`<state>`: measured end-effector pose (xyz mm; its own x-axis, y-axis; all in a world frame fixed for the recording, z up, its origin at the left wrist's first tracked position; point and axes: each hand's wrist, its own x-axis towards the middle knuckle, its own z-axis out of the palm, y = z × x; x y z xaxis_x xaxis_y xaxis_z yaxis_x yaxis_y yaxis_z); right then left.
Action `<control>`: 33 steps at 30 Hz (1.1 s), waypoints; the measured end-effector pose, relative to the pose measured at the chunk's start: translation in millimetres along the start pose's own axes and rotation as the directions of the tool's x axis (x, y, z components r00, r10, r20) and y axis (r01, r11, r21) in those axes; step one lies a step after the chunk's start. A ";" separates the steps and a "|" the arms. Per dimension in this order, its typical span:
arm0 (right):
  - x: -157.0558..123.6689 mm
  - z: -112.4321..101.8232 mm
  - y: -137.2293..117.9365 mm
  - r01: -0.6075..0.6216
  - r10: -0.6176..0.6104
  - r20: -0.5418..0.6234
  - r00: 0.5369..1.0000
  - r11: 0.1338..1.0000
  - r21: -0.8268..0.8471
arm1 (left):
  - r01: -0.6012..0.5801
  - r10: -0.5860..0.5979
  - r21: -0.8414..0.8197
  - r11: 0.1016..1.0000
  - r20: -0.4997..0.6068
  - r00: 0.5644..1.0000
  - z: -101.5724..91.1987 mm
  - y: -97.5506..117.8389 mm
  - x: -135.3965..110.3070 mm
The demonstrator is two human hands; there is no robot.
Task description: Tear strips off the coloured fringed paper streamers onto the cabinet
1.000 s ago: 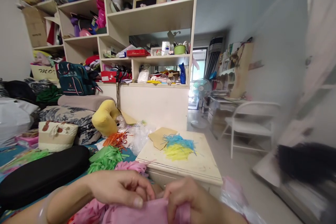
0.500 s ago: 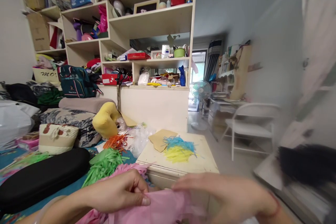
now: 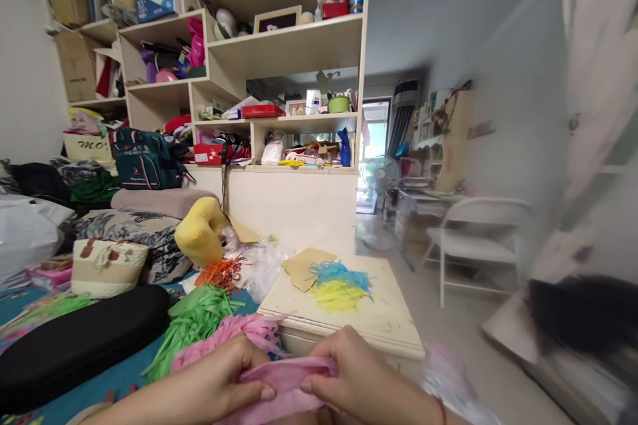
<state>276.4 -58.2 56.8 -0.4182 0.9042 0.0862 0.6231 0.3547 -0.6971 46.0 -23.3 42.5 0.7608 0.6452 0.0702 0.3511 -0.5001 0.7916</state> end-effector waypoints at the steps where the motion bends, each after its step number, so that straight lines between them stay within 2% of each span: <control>1: -3.8 -0.4 -2.8 -0.004 0.005 -0.014 1.000 0.999 0.042 | 0.017 -0.018 -0.018 1.000 -0.036 0.999 0.6 -2.6 -1.8; 4: -14.5 0.4 -10.5 0.037 -0.016 -0.127 0.992 0.986 0.160 | 0.054 -0.061 -0.053 0.997 -0.136 0.989 1.6 -2.9 -10.2; 7: -23.5 2.0 -11.2 0.071 -0.007 -0.233 0.972 0.961 0.267 | 0.032 -0.053 -0.086 0.996 -0.259 0.964 0.3 3.3 -21.0; 10: -30.0 4.1 -4.0 0.099 -0.005 -0.213 0.977 0.895 0.436 | -0.085 0.042 -0.120 0.989 -0.326 0.944 -0.8 8.1 -28.5; 13: -33.0 5.9 2.4 0.172 -0.078 -0.193 0.978 0.826 0.536 | -0.258 0.175 -0.191 0.947 -0.365 0.914 0.5 7.6 -31.4; 15: -33.4 6.0 2.6 0.214 -0.127 -0.196 0.972 0.822 0.528 | -0.347 0.249 -0.207 0.915 -0.388 0.888 1.6 6.1 -33.0; 18: -32.9 4.8 -0.5 0.293 -0.218 -0.212 0.953 0.843 0.452 | -0.403 0.304 -0.200 0.893 -0.394 0.867 1.3 5.8 -36.8; 20: -33.0 4.1 -1.9 0.330 -0.265 -0.208 0.942 0.849 0.412 | -0.397 0.289 -0.245 0.884 -0.380 0.879 0.5 5.8 -38.8; 23: -34.5 5.3 -0.7 0.395 -0.331 -0.233 0.914 0.856 0.333 | -0.389 0.242 -0.397 0.831 -0.372 0.896 3.4 1.5 -37.9; 25: -36.0 7.5 2.0 0.448 -0.372 -0.284 0.884 0.846 0.287 | -0.417 0.237 -0.462 0.783 -0.398 0.886 8.7 -5.2 -35.5; 27: -37.5 9.7 5.1 0.458 -0.360 -0.335 0.871 0.841 0.287 | -0.437 0.228 -0.484 0.758 -0.430 0.873 12.7 -13.6 -33.8; 29: -38.7 10.4 6.9 0.427 -0.315 -0.354 0.881 0.851 0.306 | -0.423 0.219 -0.520 0.742 -0.409 0.886 9.3 -21.4 -34.3; 30: -39.0 10.0 6.8 0.409 -0.296 -0.353 0.888 0.858 0.311 | -0.392 0.214 -0.537 0.747 -0.364 0.906 3.4 -24.1 -35.4; 32: -38.9 7.5 4.2 0.400 -0.295 -0.345 0.891 0.869 0.290 | -0.315 0.248 -0.536 0.783 -0.196 0.949 -15.9 -24.3 -38.1; 33: -38.3 5.8 1.7 0.400 -0.303 -0.337 0.892 0.876 0.271 | -0.286 0.277 -0.505 0.814 -0.095 0.956 -27.4 -20.9 -38.8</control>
<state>289.7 -93.6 48.3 -0.3389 0.7790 0.5276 0.1991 0.6075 -0.7690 -5.8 -22.1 39.9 0.7728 0.5331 0.3443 -0.2073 -0.3006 0.9309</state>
